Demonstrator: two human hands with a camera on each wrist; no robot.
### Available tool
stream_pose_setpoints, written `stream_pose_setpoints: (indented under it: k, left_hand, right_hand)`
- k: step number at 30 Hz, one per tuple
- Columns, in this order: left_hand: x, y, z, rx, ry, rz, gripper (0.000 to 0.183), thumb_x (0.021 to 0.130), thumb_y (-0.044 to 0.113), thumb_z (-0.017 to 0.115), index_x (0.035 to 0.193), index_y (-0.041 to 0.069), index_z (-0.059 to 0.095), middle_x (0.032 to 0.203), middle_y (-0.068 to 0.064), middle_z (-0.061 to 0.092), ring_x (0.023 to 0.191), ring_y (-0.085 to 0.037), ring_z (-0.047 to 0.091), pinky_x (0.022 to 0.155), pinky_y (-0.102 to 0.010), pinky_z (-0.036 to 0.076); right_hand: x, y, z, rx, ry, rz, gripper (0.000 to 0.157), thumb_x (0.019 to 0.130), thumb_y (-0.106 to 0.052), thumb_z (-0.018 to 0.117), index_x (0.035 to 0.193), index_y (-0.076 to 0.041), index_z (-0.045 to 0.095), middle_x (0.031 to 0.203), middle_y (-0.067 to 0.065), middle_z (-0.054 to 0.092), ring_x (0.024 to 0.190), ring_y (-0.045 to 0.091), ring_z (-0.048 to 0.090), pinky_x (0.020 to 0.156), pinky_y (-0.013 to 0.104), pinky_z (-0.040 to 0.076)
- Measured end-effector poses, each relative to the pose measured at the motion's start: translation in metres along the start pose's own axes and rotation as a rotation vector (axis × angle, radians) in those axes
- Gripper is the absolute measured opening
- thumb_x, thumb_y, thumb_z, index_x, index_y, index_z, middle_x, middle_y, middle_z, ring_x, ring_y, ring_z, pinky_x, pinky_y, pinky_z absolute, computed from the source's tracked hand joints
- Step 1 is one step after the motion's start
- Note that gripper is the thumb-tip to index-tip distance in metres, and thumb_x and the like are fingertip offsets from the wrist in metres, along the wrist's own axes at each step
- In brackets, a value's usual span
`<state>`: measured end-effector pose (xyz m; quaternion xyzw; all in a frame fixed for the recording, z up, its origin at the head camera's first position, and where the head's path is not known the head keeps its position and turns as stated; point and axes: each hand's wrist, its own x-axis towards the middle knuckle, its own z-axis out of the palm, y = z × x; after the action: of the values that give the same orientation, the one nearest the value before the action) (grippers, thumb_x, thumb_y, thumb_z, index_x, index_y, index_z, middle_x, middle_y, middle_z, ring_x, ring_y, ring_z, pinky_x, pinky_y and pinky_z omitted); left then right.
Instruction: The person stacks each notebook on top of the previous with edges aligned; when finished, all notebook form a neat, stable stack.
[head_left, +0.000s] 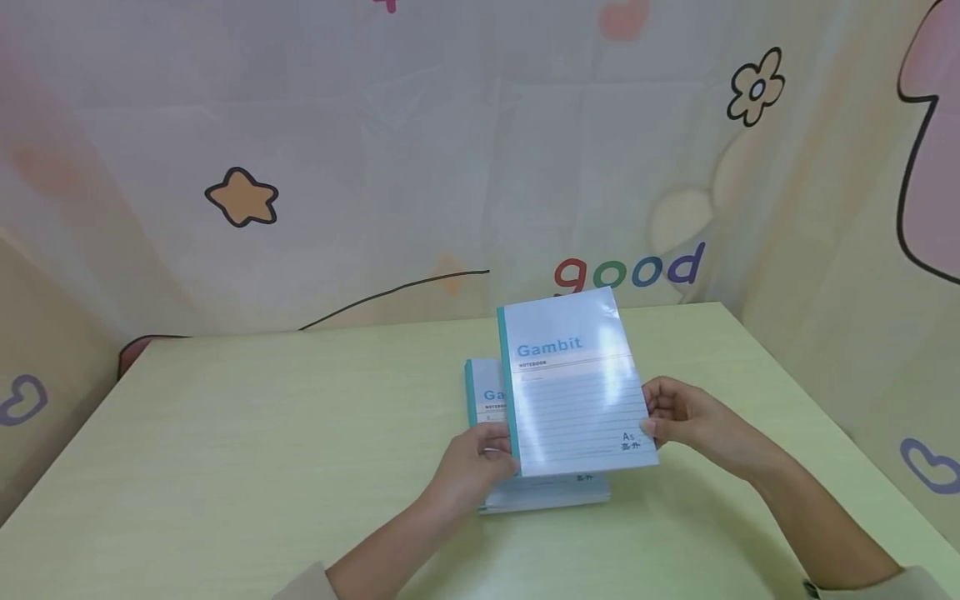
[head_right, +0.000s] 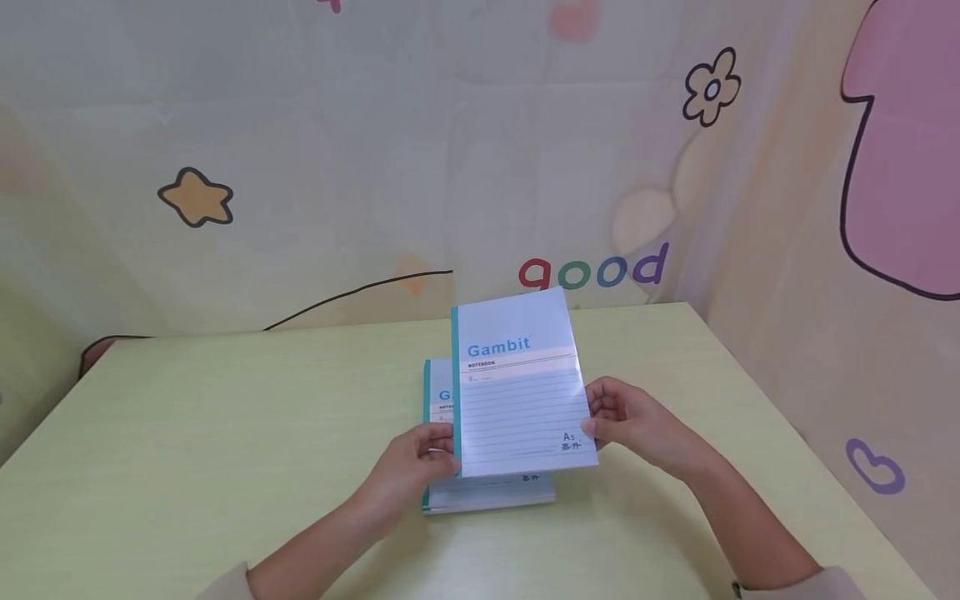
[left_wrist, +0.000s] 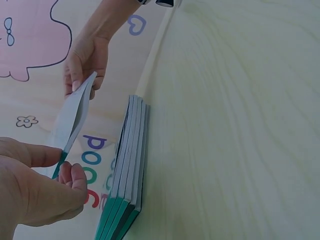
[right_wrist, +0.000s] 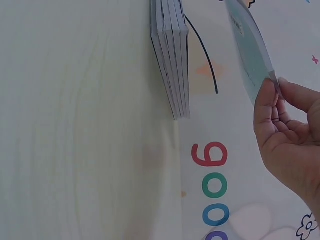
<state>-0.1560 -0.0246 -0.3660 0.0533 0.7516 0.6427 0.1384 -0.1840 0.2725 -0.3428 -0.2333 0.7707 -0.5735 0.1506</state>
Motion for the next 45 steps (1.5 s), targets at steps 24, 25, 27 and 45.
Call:
stream_pose_setpoints:
  k: [24,25,27,45]
  left_hand:
    - [-0.011,-0.022,-0.027,0.048,0.015,-0.029,0.046,0.082,0.003,0.061,0.124,-0.009,0.047,0.105,-0.010,0.056,0.096,-0.022,0.055,0.086,-0.040,0.045]
    - [-0.011,-0.023,-0.027,0.042,0.015,-0.027,0.046,0.081,0.002,0.061,0.124,-0.010,0.047,0.105,-0.010,0.056,0.096,-0.022,0.055,0.086,-0.039,0.045]
    - [-0.011,-0.025,-0.027,0.034,0.018,-0.026,0.047,0.081,0.001,0.061,0.124,-0.011,0.047,0.104,-0.010,0.056,0.095,-0.021,0.055,0.086,-0.039,0.046]
    - [-0.011,-0.032,-0.026,0.046,0.036,-0.053,0.044,0.080,-0.002,0.063,0.120,-0.014,0.048,0.100,-0.011,0.056,0.089,-0.020,0.054,0.078,-0.033,0.048]
  right_hand:
    - [0.021,0.008,0.028,0.020,-0.037,0.091,0.028,0.090,-0.004,0.058,0.105,0.012,0.040,0.089,0.014,0.053,0.080,0.019,0.056,0.070,0.028,0.052]
    - [0.021,0.009,0.028,0.023,-0.041,0.092,0.028,0.090,-0.004,0.058,0.105,0.012,0.040,0.089,0.014,0.053,0.080,0.019,0.056,0.070,0.028,0.052]
    - [0.021,0.010,0.028,0.025,-0.048,0.099,0.028,0.090,-0.004,0.058,0.104,0.012,0.040,0.089,0.013,0.053,0.080,0.019,0.056,0.070,0.028,0.052]
    - [0.026,0.020,0.031,0.012,-0.064,0.198,0.025,0.090,-0.005,0.057,0.103,0.009,0.043,0.086,0.012,0.050,0.080,0.022,0.052,0.069,0.029,0.051]
